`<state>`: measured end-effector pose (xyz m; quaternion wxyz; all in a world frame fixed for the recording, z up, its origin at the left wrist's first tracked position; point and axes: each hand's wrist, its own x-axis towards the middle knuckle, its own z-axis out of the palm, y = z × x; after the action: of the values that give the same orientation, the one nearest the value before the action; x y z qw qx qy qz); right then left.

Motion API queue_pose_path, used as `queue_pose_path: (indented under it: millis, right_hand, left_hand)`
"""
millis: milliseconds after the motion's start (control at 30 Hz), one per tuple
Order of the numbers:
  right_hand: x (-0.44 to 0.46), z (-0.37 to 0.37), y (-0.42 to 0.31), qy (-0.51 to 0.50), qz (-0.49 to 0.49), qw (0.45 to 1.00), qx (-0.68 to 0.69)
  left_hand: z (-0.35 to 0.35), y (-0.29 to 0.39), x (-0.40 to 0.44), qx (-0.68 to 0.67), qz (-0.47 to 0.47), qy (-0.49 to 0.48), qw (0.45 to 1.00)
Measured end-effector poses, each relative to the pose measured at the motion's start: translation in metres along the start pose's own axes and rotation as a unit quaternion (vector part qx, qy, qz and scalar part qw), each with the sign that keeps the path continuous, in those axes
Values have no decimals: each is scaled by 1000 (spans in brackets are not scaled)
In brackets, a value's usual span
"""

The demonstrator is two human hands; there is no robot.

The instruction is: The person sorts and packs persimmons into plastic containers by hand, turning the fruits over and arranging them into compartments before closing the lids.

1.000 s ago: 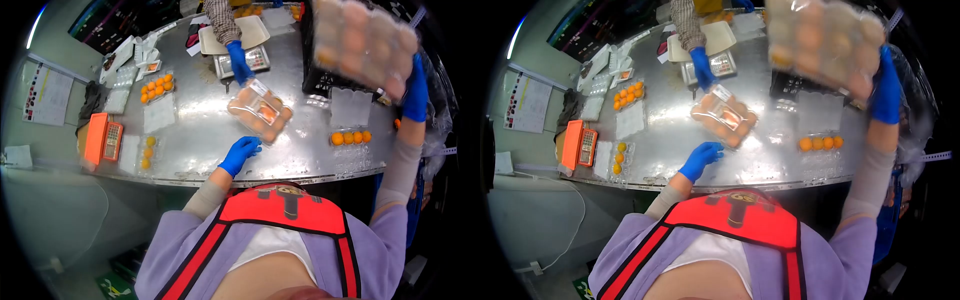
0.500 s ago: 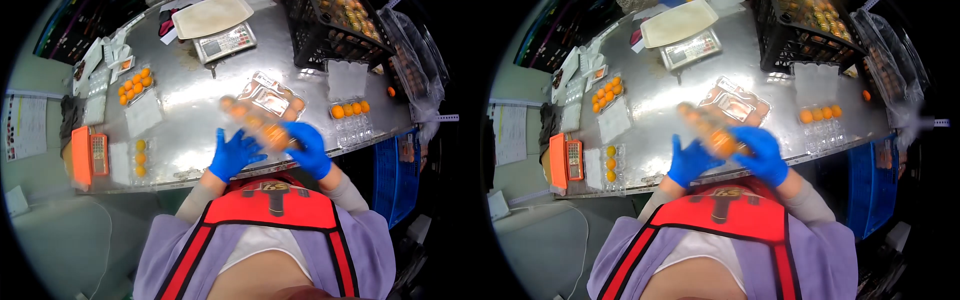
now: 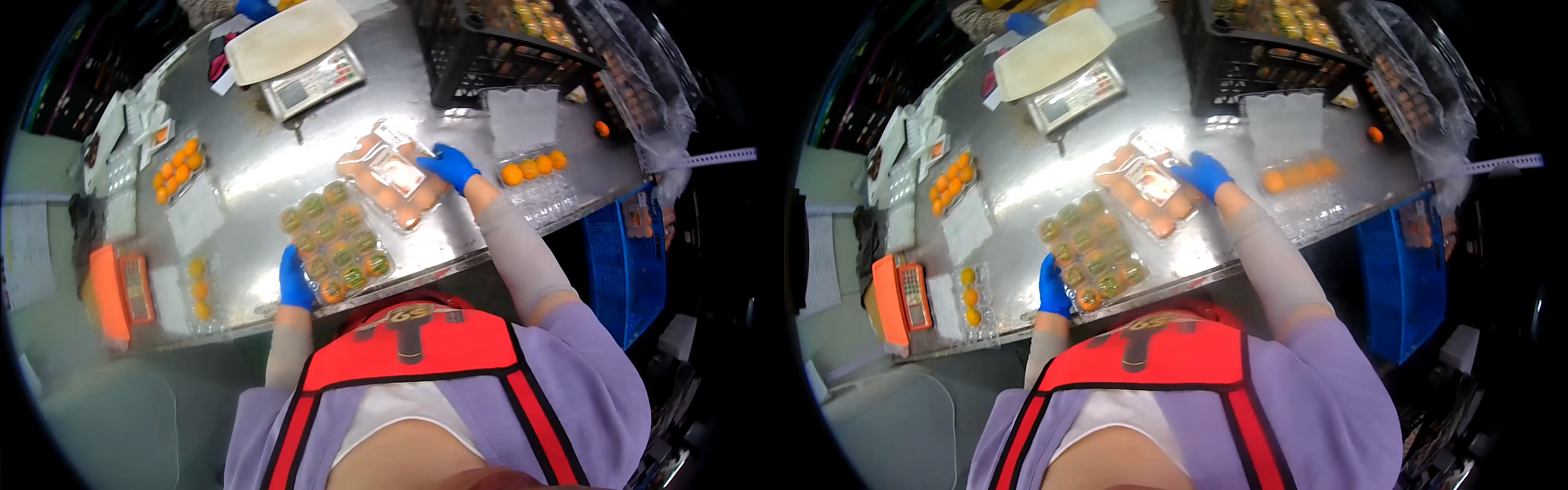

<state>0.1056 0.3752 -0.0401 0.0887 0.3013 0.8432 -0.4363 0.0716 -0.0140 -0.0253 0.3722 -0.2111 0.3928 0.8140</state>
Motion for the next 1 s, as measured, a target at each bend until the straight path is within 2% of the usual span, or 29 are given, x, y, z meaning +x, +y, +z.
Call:
queue_pose_path:
  millis: [100,133,167,200,233,300,333,433,533,567,600,667,700,767,833,900,933,967,1000]
  right_hand:
    - [-1,9,10,-10,-59,998,-7]
    - [-15,1,-9,-98,-1,994,48]
    - [-29,-10,-28,-185,55,976,104]
    - [-25,0,-17,-195,44,965,167]
    - [-29,4,-19,-188,46,966,173]
    - [-42,13,-22,-163,-41,960,223]
    - [-48,18,-23,-146,-52,958,241]
    - [-74,17,-31,-105,-31,954,280]
    - [-113,3,-18,-42,-28,940,338]
    - [-129,-3,-5,-20,-26,928,371]
    - [-152,-16,1,-2,-26,892,452]
    - [-199,-56,21,22,-36,874,485]
    - [-226,-81,32,48,-5,894,446]
    - [-272,-122,57,127,-37,868,479]
    - [-313,-168,91,265,-57,868,416]
    - [-344,-213,128,362,-68,832,414]
    - [-358,-239,150,411,-58,832,368]
    - [-371,-266,179,461,-27,835,300]
    - [-376,-287,183,504,-41,818,274]
  left_hand:
    - [-25,-11,20,3,47,17,999]
    - [-17,-10,16,7,43,12,999]
    - [-8,-7,11,97,104,44,989]
    - [-2,-6,6,186,164,75,966]
    - [-8,-7,10,191,161,68,966]
    - [-26,-12,24,229,204,89,948]
    - [-17,-13,23,221,214,107,946]
    - [-9,-9,22,231,205,111,945]
    - [-5,-7,21,234,196,88,948]
    - [-4,-8,24,238,197,91,947]
    - [8,-9,20,228,196,89,949]
    - [25,-13,24,233,196,70,950]
    - [31,-16,26,235,199,61,949]
    - [46,-22,39,237,208,50,948]
    - [55,-28,53,240,219,40,945]
    - [49,-24,78,373,121,80,916]
    - [16,-14,111,445,78,54,890]
    - [13,-3,117,450,80,51,888]
    - [16,2,121,522,116,74,842]
